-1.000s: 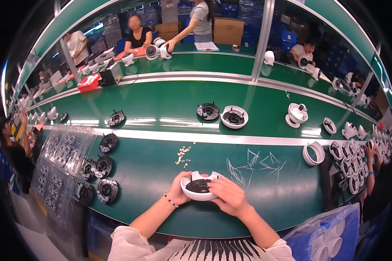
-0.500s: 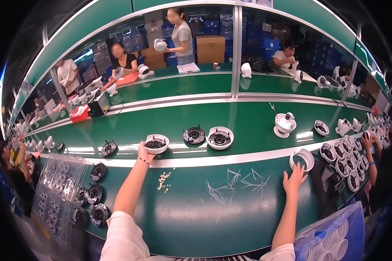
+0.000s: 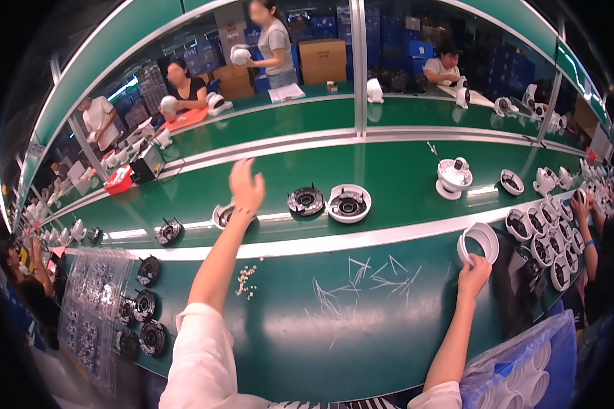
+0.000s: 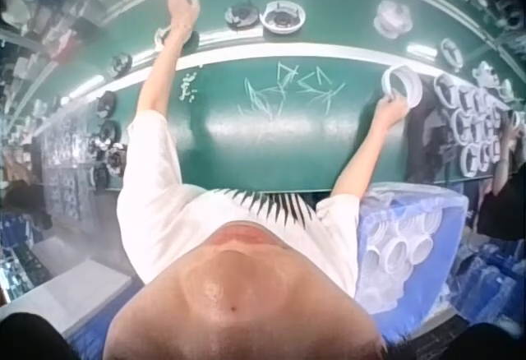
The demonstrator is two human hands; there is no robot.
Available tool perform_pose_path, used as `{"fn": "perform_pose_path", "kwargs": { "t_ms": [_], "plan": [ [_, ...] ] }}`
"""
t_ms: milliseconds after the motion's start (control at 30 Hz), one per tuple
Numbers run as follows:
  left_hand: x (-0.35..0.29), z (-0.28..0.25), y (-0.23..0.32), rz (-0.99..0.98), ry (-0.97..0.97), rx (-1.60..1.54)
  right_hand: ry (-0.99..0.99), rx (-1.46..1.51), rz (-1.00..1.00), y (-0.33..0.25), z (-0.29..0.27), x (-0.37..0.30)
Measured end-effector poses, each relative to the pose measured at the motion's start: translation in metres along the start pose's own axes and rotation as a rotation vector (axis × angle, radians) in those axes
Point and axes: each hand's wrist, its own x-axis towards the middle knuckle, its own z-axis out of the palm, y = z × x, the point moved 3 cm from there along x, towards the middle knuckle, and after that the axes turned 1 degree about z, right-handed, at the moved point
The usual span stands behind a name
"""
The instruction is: Assembling electronic light fixtures on a factory production line.
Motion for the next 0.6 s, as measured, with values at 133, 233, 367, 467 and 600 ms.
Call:
{"fn": "perform_pose_path", "kwargs": {
  "t_ms": [133,233,367,467,600],
  "plan": [
    [-0.004,0.086,0.024,-0.074,-0.497,0.045,-0.054,-0.01,0.028,0.005,0.008,0.002],
    [-0.013,0.121,0.055,-0.503,-0.922,0.213,-0.138,-0.093,0.136,0.013,0.009,0.002],
    [-0.03,0.14,0.057,-0.643,-1.12,0.183,-0.199,-0.204,0.166,0.003,0.004,0.002],
    [-0.029,0.139,0.057,-0.527,-1.046,0.171,-0.223,-0.23,0.164,0.004,0.007,0.002],
    [-0.018,0.113,0.053,-0.55,-0.831,-0.014,-0.119,-0.178,0.089,0.013,0.013,0.003]
  ]
}}
